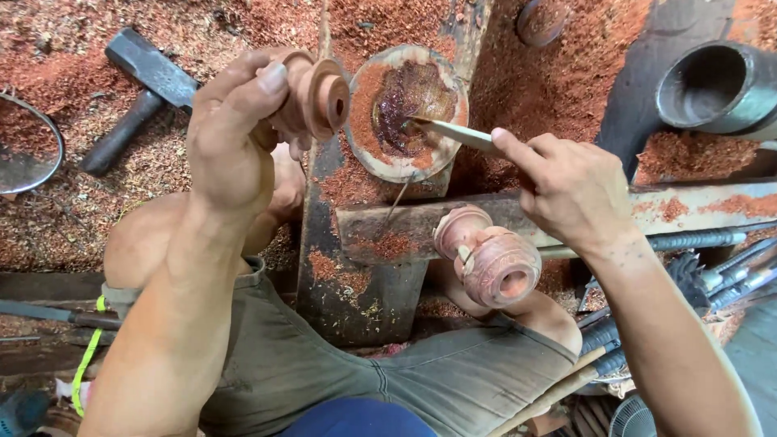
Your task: The person sits on the floor of a woodturning workshop and shapes turned wooden pieces, holding a small carved component against a larger turned body and fitting them together. Using a flat hand blade, they trim and smooth the rim and inner opening of the assembled piece, rotating it between cuts and brushing away shavings.
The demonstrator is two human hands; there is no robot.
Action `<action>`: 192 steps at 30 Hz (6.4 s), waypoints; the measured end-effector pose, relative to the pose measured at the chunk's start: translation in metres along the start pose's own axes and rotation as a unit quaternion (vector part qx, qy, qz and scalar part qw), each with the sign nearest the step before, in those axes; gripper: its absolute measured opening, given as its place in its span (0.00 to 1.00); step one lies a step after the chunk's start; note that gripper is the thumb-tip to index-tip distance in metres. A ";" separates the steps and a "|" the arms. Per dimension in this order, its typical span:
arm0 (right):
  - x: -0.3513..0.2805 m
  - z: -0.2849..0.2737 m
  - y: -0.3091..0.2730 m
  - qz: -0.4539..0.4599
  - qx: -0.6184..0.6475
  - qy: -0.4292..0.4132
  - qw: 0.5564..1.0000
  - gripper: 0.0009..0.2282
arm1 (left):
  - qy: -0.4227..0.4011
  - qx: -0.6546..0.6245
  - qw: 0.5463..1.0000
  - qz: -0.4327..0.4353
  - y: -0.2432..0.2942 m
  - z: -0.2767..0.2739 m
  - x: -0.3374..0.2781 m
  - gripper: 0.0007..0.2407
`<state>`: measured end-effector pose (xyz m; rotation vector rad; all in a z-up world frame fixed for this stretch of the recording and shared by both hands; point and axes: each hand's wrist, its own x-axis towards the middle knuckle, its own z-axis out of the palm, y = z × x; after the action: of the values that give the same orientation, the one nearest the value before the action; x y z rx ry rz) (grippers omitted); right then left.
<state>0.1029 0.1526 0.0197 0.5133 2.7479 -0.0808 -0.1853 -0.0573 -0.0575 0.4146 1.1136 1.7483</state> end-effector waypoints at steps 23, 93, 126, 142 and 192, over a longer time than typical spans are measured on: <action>-0.003 -0.019 0.007 0.162 0.267 -0.070 0.947 0.26 | -0.002 -0.023 1.000 0.004 0.001 -0.005 -0.005 0.15; -0.238 -0.083 -0.089 0.324 0.048 -0.195 0.925 0.25 | -0.124 0.044 0.991 0.006 0.016 0.022 -0.012 0.08; -0.240 -0.108 -0.108 0.268 -0.170 -0.221 0.922 0.29 | -0.103 0.014 0.994 0.018 0.003 0.000 -0.018 0.07; -0.250 -0.085 -0.102 0.294 -0.063 -0.265 0.916 0.28 | -0.085 0.023 0.996 0.007 0.005 0.008 -0.015 0.08; -0.044 -0.022 0.015 0.008 -0.038 -0.134 0.990 0.18 | -0.030 -0.013 0.999 0.022 0.026 0.019 -0.014 0.12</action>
<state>0.1401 0.1544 0.0554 0.4681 2.4747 -0.0377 -0.1801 -0.0622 -0.0227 0.4754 1.0465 1.7754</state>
